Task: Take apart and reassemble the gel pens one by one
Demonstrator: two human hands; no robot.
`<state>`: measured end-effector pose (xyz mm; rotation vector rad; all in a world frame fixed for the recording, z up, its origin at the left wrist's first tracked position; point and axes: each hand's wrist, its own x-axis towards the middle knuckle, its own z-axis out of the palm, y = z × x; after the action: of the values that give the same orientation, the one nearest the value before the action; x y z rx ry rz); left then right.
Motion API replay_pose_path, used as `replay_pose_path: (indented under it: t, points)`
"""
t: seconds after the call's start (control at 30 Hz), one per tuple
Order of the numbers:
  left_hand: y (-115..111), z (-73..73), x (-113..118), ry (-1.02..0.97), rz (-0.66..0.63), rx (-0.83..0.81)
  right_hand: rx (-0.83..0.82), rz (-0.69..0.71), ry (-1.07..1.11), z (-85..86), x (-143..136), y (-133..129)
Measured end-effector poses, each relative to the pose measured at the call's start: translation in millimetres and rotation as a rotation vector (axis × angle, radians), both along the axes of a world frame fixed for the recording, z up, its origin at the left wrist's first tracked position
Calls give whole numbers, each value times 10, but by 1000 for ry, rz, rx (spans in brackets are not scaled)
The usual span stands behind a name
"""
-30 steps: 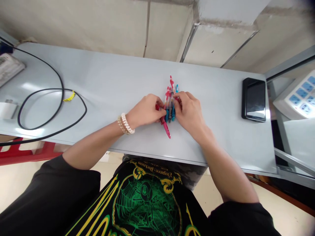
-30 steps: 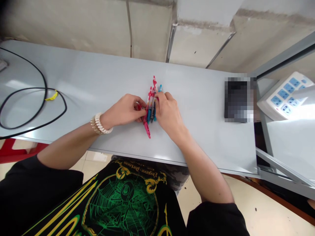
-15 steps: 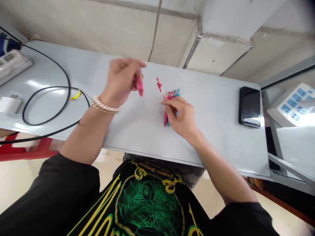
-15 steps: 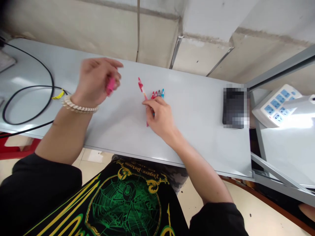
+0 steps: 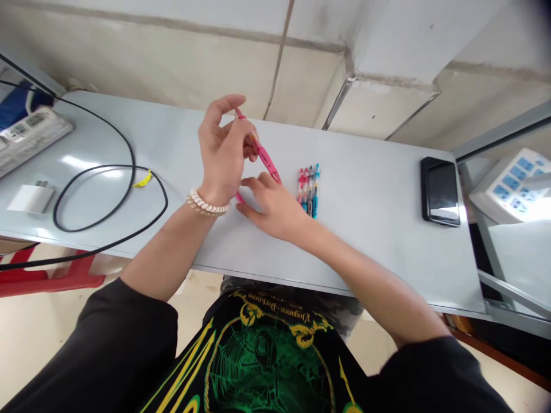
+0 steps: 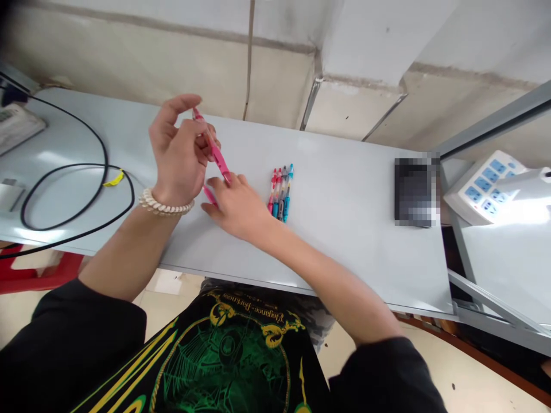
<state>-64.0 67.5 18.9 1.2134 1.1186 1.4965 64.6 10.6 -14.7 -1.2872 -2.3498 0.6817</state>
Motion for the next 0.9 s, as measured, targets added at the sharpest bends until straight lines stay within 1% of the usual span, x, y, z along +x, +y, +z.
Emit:
replay_pose_path:
  t: [0.07, 0.1, 0.17, 0.2, 0.27, 0.3, 0.37, 0.43, 0.5, 0.63, 0.7, 0.73, 0.77, 0.8, 0.9]
  points:
    - [-66, 0, 62, -68, -6, 35, -95, -59, 256, 58, 358, -103]
    - [-102, 0, 97, -90, -10, 43, -187, -93, 406, 85, 521, -146]
    - [-178, -7, 172, -91, -65, 29, -358, -130, 725, 126, 760, -197]
    - [-217, -13, 207, -84, -98, 18, -415, -152, 824, 138, 826, -203]
    - [-285, -29, 266, -61, -176, -14, -484, -173, 925, 141, 863, -184]
    - [-312, -39, 286, -48, -202, -28, -496, -172, 936, 132, 850, -168]
    - [-349, -59, 306, -1, -214, -61, -506, -165, 924, 99, 805, -142]
    - [-369, -84, 308, 62, -196, -101, -482, -180, 909, 53, 775, -144]
    - [-386, -117, 310, 78, -198, -116, -380, -226, 868, 2, 778, -173]
    - [-429, -214, 355, -32, -212, -100, 54, -342, 617, -104, 829, -221]
    - [-439, -264, 390, -116, -192, -105, 256, -376, 553, -150, 845, -211]
    - [-438, -284, 406, -164, -188, -112, 322, -386, 560, -167, 849, -202]
    - [-433, -300, 419, -211, -184, -120, 348, -396, 588, -178, 851, -193]
    - [-425, -310, 429, -250, -181, -131, 326, -403, 630, -183, 852, -186]
    - [-398, -314, 442, -283, -172, -180, 130, -406, 770, -170, 855, -175]
